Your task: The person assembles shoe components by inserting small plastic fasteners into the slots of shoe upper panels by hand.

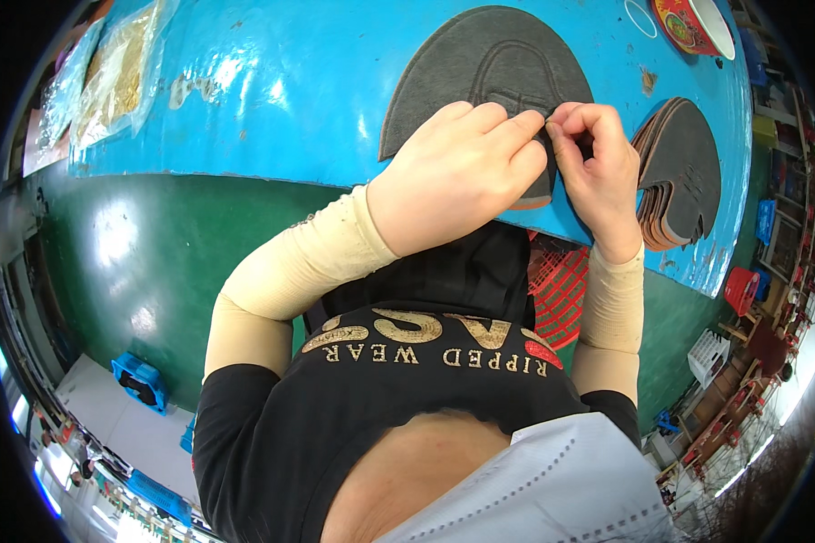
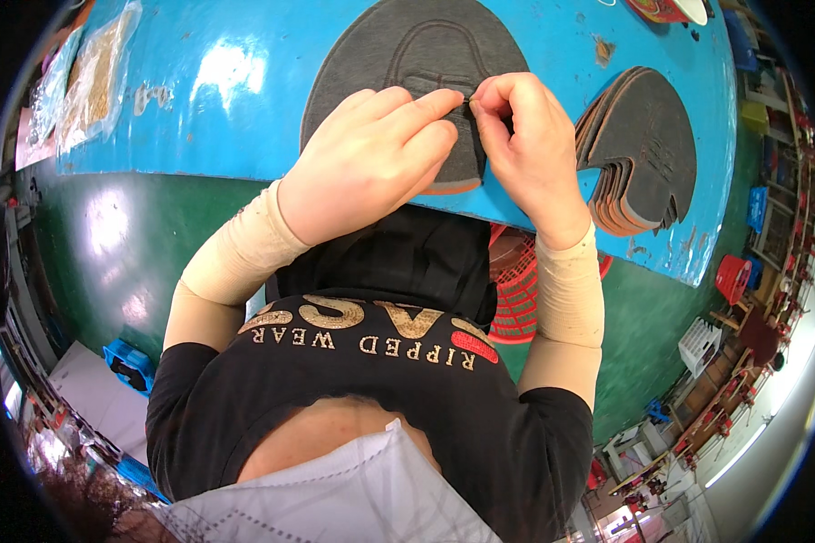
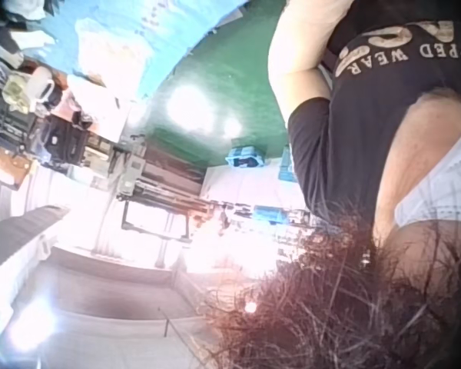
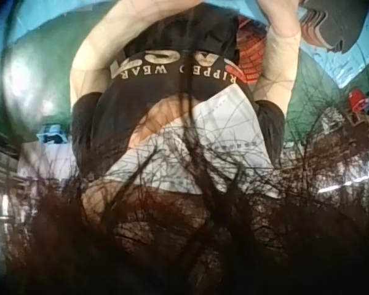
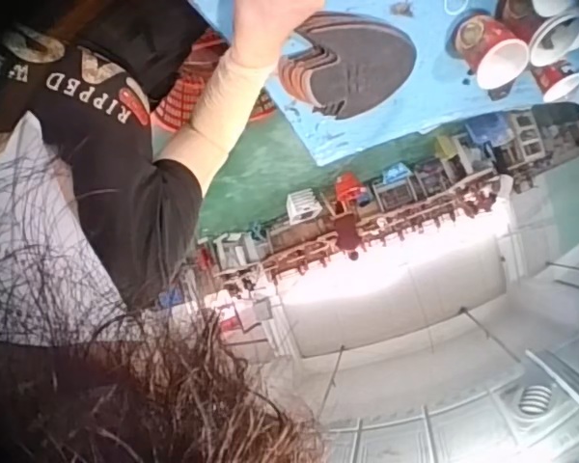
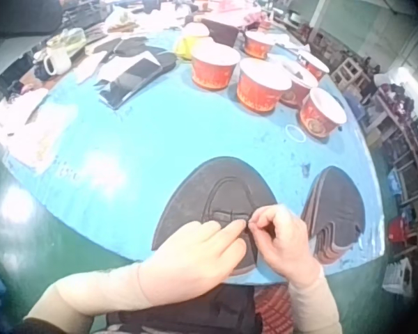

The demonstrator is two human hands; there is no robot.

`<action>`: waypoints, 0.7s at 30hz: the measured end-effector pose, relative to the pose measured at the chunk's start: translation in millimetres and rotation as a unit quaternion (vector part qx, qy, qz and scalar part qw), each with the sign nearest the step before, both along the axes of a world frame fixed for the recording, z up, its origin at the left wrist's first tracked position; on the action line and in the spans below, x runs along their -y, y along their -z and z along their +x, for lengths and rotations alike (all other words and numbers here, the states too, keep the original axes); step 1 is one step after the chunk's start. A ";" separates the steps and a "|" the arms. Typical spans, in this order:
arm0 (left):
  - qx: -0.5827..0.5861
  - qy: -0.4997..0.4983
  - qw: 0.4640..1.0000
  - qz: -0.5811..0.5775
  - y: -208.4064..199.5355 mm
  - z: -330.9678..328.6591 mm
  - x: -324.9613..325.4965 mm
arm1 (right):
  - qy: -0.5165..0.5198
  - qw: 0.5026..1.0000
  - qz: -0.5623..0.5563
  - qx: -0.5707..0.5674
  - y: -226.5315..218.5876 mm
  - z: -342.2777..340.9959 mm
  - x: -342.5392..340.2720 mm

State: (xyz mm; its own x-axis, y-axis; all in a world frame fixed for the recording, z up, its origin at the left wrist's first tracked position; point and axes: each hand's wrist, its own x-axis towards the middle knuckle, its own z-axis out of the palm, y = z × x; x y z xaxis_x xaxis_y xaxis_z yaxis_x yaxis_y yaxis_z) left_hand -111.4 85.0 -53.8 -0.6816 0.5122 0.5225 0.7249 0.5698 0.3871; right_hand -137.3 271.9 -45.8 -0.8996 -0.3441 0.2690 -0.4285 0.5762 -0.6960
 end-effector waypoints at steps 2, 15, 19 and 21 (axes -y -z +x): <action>-0.019 -0.002 0.999 -0.034 0.2 -2.2 -3.2 | 0.019 1.000 0.009 -0.011 -1.4 0.8 3.2; -0.020 -0.015 0.996 -0.086 -0.9 2.0 -6.1 | 0.031 0.988 0.034 -0.145 4.4 14.7 2.0; -0.033 -0.027 0.997 -0.056 0.5 2.6 -7.4 | -0.006 0.960 0.141 -0.242 5.7 17.0 3.6; -0.041 -0.037 0.997 -0.051 2.7 1.0 -6.6 | -0.011 0.955 0.164 -0.249 4.6 17.2 4.5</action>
